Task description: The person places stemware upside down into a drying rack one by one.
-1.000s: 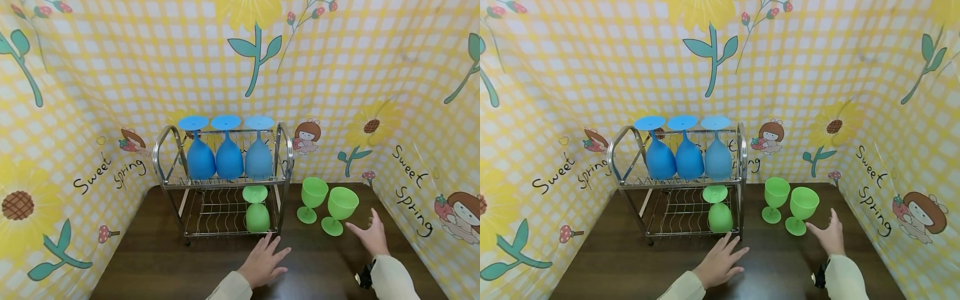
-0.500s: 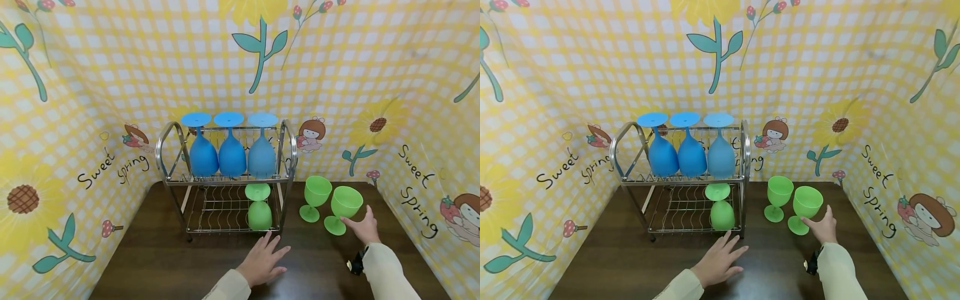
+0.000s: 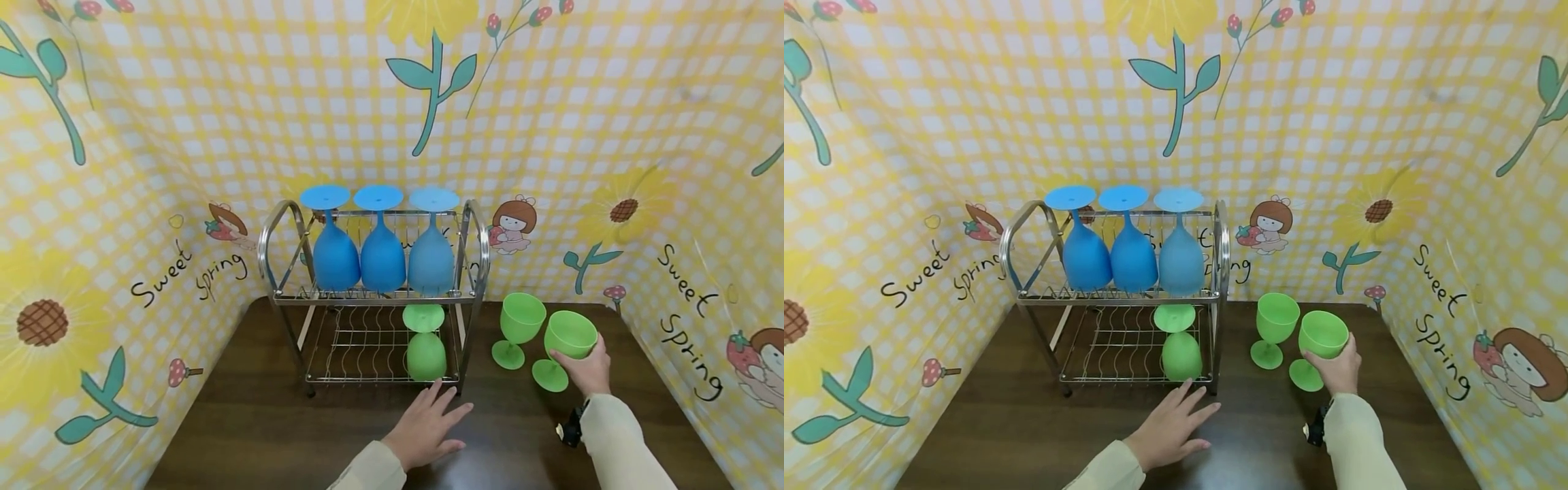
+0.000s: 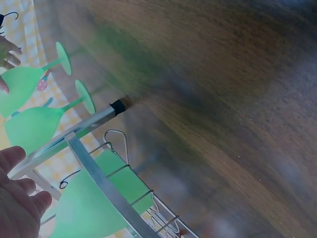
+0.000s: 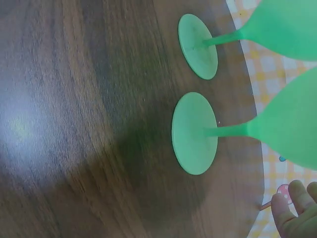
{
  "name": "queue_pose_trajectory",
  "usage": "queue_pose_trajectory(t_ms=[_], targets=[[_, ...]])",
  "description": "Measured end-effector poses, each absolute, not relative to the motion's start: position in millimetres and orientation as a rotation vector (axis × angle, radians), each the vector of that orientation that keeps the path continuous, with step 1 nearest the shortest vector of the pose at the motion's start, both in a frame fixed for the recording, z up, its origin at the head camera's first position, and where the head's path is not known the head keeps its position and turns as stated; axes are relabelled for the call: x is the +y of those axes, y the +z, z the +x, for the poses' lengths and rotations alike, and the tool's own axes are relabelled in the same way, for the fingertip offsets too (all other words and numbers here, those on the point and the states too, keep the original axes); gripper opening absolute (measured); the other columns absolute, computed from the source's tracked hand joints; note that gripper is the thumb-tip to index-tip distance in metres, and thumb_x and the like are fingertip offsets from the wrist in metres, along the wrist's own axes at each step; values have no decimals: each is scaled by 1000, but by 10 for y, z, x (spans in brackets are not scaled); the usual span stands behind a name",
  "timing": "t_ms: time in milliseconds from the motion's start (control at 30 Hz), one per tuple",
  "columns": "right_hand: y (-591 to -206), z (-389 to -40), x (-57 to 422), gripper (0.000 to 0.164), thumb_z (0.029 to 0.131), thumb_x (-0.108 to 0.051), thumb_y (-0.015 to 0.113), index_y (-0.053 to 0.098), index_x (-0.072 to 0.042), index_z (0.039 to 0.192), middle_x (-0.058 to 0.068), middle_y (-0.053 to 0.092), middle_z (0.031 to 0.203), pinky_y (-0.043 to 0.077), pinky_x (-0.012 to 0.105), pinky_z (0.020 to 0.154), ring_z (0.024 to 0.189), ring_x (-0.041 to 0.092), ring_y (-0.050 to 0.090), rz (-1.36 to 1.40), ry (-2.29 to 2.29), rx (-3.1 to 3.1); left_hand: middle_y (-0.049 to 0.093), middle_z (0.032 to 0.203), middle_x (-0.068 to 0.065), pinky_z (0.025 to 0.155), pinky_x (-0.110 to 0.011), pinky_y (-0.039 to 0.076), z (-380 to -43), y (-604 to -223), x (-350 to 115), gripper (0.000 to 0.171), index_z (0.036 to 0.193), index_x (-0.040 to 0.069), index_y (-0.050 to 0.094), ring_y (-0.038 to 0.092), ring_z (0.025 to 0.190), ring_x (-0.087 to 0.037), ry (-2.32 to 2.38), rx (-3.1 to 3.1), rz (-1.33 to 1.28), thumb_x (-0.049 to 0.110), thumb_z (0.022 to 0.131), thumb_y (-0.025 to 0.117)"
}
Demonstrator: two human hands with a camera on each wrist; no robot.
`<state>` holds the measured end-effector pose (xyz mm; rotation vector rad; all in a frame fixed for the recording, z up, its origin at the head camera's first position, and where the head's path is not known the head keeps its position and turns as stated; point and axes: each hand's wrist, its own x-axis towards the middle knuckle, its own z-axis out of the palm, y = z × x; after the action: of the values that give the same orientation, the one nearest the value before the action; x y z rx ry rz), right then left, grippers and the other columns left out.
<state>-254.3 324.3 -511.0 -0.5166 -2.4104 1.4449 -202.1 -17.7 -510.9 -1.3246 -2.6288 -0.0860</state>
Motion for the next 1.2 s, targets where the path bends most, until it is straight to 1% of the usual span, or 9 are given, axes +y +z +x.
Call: queue_pose_trajectory(t_ms=[67, 200, 367, 600, 833, 933, 1067, 1200], targets=[[-5113, -2551, 3223, 100, 78, -18, 75, 8, 7, 148, 37, 28, 136, 28, 60, 103, 126, 48, 30, -516, 1428, -2395, 49, 140, -12, 104, -43, 38, -2016, -5103, -173, 57, 142, 23, 46, 40, 131, -37, -82, -2625, -1323, 51, 93, 52], [-5099, -2550, 3190, 98, 79, -18, 75, 10, 8, 148, 37, 30, 135, 28, 60, 103, 125, 48, 32, -547, 1440, -2364, 49, 139, -11, 104, -42, 39, -2010, -5096, -163, 58, 142, 23, 47, 41, 131, -36, -71, -2602, -1324, 52, 92, 54], [-5104, -2537, 3170, 99, 81, -20, 73, 6, 8, 148, 38, 27, 137, 27, 59, 104, 126, 48, 31, -601, 1500, -2344, 48, 140, -11, 104, -42, 38, -2004, -5081, -157, 62, 142, 23, 46, 40, 132, -36, -83, -2606, -1334, 52, 89, 59], [-5136, -2566, 3149, 95, 80, -21, 75, 12, 10, 145, 37, 27, 137, 28, 58, 103, 125, 46, 31, -616, 1507, -2267, 47, 142, -9, 107, -41, 35, -2024, -5042, -137, 66, 143, 24, 45, 36, 135, -34, -26, -2651, -1319, 52, 86, 64], [-5171, -2588, 3140, 101, 81, -22, 74, 5, 7, 148, 37, 21, 141, 25, 60, 106, 129, 47, 24, -608, 1527, -2320, 46, 143, -8, 106, -42, 36, -2025, -5061, -118, 69, 143, 24, 45, 36, 134, -36, 2, -2637, -1344, 54, 84, 65], [-5170, -2604, 3137, 99, 81, -23, 74, 8, 8, 148, 37, 21, 141, 24, 60, 106, 129, 48, 24, -593, 1516, -2341, 46, 143, -9, 106, -42, 36, -2037, -5056, -126, 69, 143, 24, 45, 36, 134, -36, -16, -2638, -1332, 53, 84, 66], [-5168, -2609, 3112, 101, 80, -22, 75, 7, 6, 149, 36, 23, 140, 25, 60, 105, 129, 48, 26, -530, 1511, -2365, 48, 142, -8, 106, -41, 35, -2029, -5032, -141, 68, 142, 23, 47, 38, 134, -35, -28, -2646, -1320, 51, 84, 67], [-5159, -2581, 3109, 100, 81, -23, 74, 8, 5, 149, 36, 26, 139, 26, 61, 104, 129, 47, 27, -580, 1511, -2369, 50, 140, -6, 107, -38, 35, -2007, -5015, -122, 65, 142, 23, 46, 39, 133, -34, -45, -2597, -1380, 50, 86, 66]])
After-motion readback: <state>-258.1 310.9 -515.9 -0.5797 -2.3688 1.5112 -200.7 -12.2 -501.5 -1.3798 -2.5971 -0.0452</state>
